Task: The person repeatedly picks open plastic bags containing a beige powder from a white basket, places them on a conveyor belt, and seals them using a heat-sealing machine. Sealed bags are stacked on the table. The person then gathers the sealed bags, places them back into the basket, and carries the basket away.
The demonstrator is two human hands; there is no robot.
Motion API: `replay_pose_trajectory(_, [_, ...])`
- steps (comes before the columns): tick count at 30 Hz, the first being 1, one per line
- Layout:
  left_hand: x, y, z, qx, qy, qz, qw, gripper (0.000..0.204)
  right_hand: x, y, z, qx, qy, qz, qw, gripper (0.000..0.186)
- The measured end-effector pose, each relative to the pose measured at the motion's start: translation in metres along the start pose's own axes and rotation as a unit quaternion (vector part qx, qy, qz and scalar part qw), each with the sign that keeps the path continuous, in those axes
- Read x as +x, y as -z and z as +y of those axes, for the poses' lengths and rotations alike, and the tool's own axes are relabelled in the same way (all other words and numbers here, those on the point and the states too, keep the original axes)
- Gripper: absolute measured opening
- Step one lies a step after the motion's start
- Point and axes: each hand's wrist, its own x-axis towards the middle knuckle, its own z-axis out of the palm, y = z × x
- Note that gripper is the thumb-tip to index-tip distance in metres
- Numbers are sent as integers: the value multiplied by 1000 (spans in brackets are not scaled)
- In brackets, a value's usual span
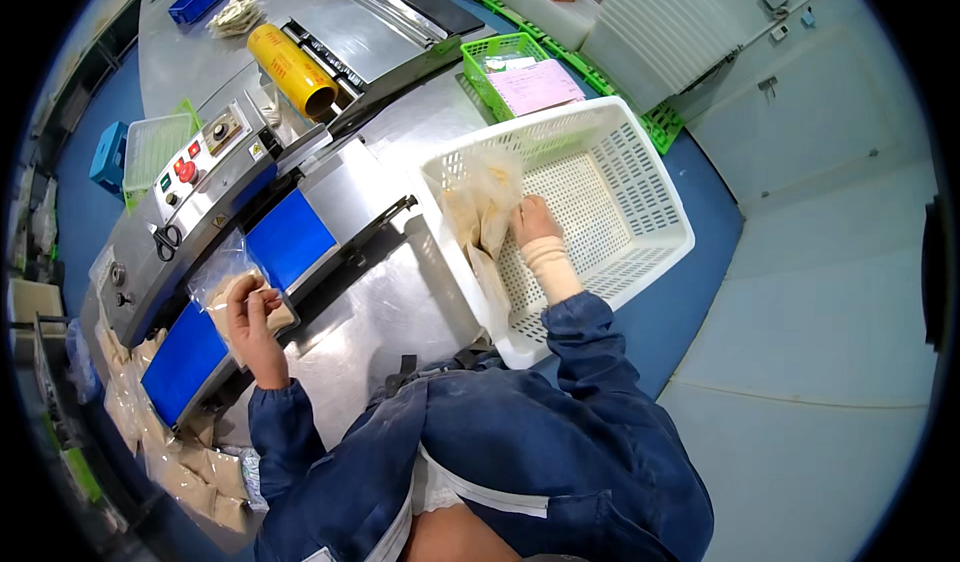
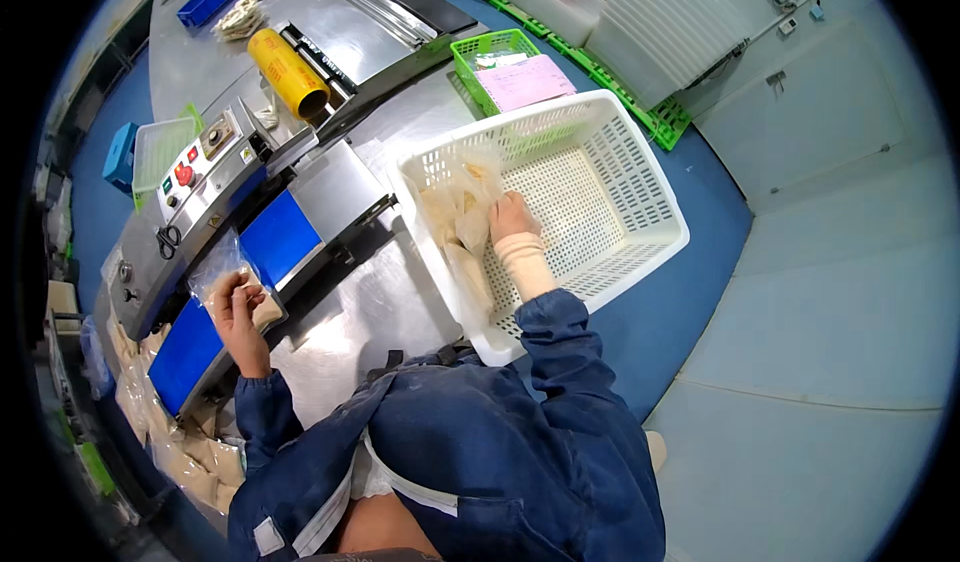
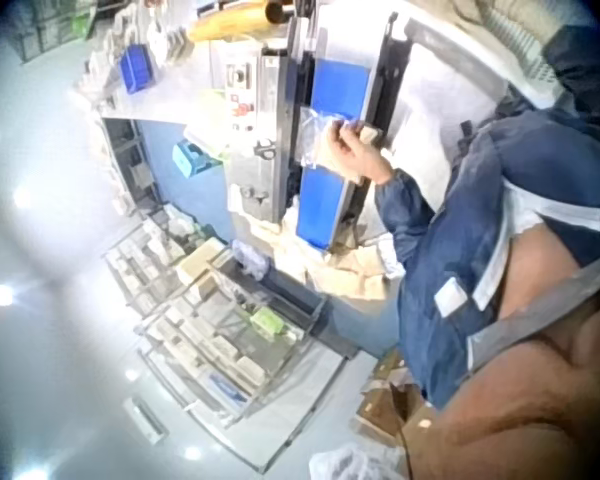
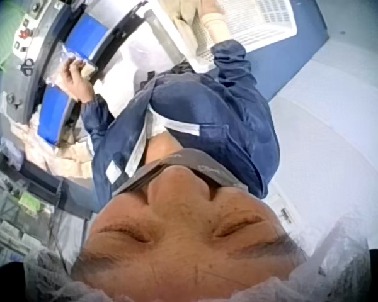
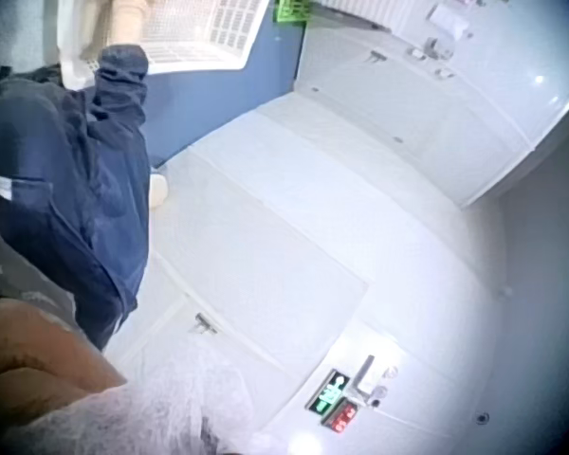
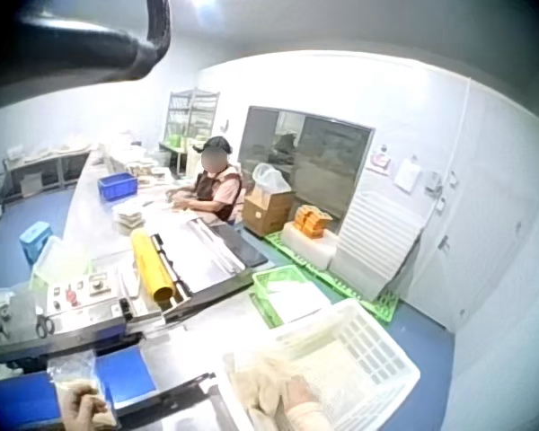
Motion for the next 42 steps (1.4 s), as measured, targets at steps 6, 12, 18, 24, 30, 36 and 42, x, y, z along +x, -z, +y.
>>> replay_pose_trajectory(6, [-15,-51,7,-18,8,-94,995,19,14,22,6,9,-72,7,997,27])
replay_pose_trajectory(12, [-19,-92,9,-34,14,-167,985,19,15,66,22,44,-3,119,992,26])
replay_pose_trajectory(18, [1,-138,36,-62,-24,-256,964,23,0,168,-37,173,151,201,952,16])
replay_pose_trajectory(24, [14,-163,75,-195,-43,-333,922,59,-3,204,-106,377,209,69,900,16])
replay_pose_trajectory(30, [37,-121,74,-290,51,-291,910,40,23,137,-149,533,178,-112,819,19])
replay_pose_trajectory(36, [57,-78,28,-273,102,-144,946,13,51,51,-186,601,120,-262,745,22])
replay_pose_trajectory(42, [81,-58,-21,-257,113,-127,951,16,68,-6,-198,611,52,-286,736,22])
